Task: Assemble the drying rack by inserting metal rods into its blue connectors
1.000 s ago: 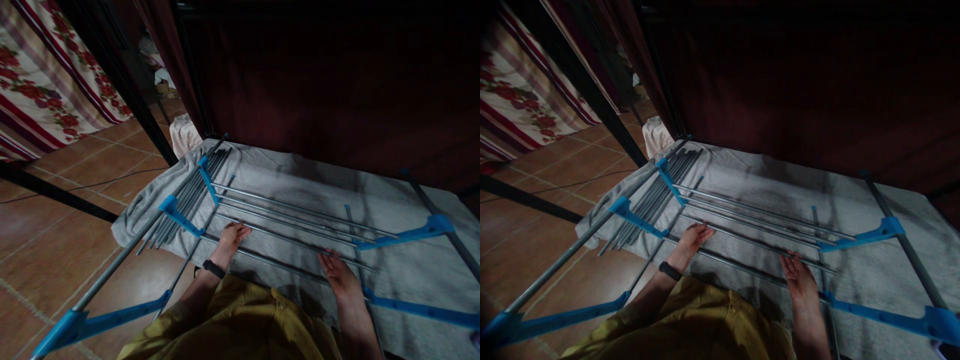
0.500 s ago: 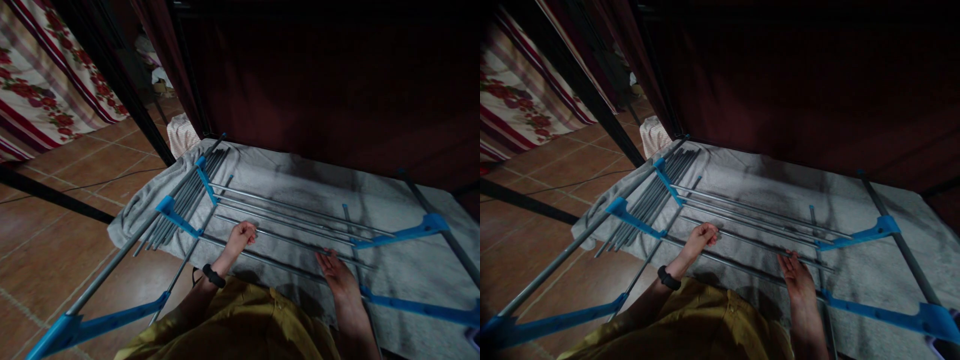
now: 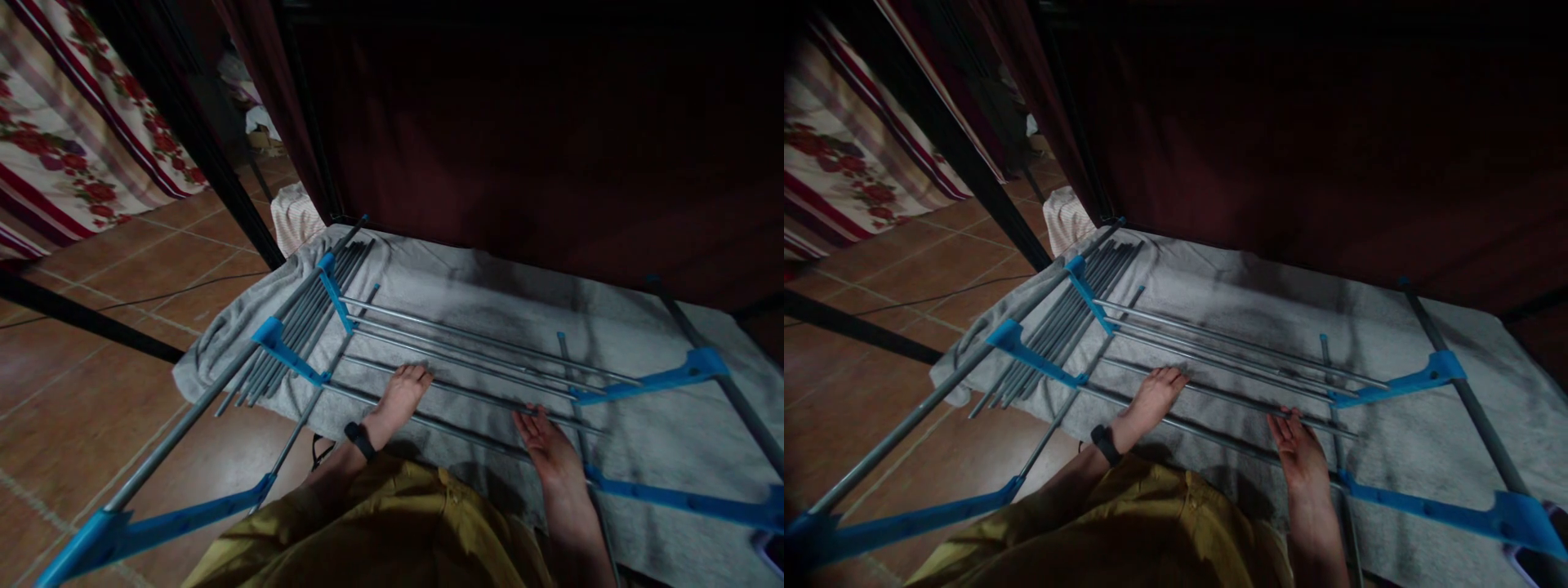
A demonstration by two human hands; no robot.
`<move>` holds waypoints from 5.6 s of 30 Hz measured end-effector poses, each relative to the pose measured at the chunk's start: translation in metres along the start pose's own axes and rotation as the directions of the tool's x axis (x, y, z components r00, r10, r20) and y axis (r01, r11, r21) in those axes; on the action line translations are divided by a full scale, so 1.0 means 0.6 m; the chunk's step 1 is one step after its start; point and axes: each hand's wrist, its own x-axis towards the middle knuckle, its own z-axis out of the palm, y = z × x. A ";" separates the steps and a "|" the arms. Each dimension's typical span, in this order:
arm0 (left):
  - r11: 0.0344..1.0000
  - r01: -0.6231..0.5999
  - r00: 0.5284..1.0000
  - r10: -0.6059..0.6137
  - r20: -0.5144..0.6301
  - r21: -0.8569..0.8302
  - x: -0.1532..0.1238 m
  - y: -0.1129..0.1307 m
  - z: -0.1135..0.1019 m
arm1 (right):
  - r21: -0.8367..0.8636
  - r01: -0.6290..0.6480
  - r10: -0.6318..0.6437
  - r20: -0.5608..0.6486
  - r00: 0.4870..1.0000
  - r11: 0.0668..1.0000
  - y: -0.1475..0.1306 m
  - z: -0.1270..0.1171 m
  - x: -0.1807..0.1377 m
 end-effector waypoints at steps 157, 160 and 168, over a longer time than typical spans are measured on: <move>0.992 -0.127 0.991 0.128 -0.041 0.021 0.016 -0.057 0.015 | 0.114 0.080 -0.053 -0.222 0.974 0.990 -0.043 0.035 -0.002; 0.993 -0.110 0.994 0.111 -0.021 0.042 0.014 -0.051 0.015 | 0.128 0.092 -0.068 -0.184 0.981 0.987 -0.041 0.029 -0.006; 0.995 -0.091 0.996 0.091 -0.007 -0.052 0.007 -0.042 0.013 | -0.020 0.026 -0.030 -0.218 0.976 0.999 -0.041 0.008 0.011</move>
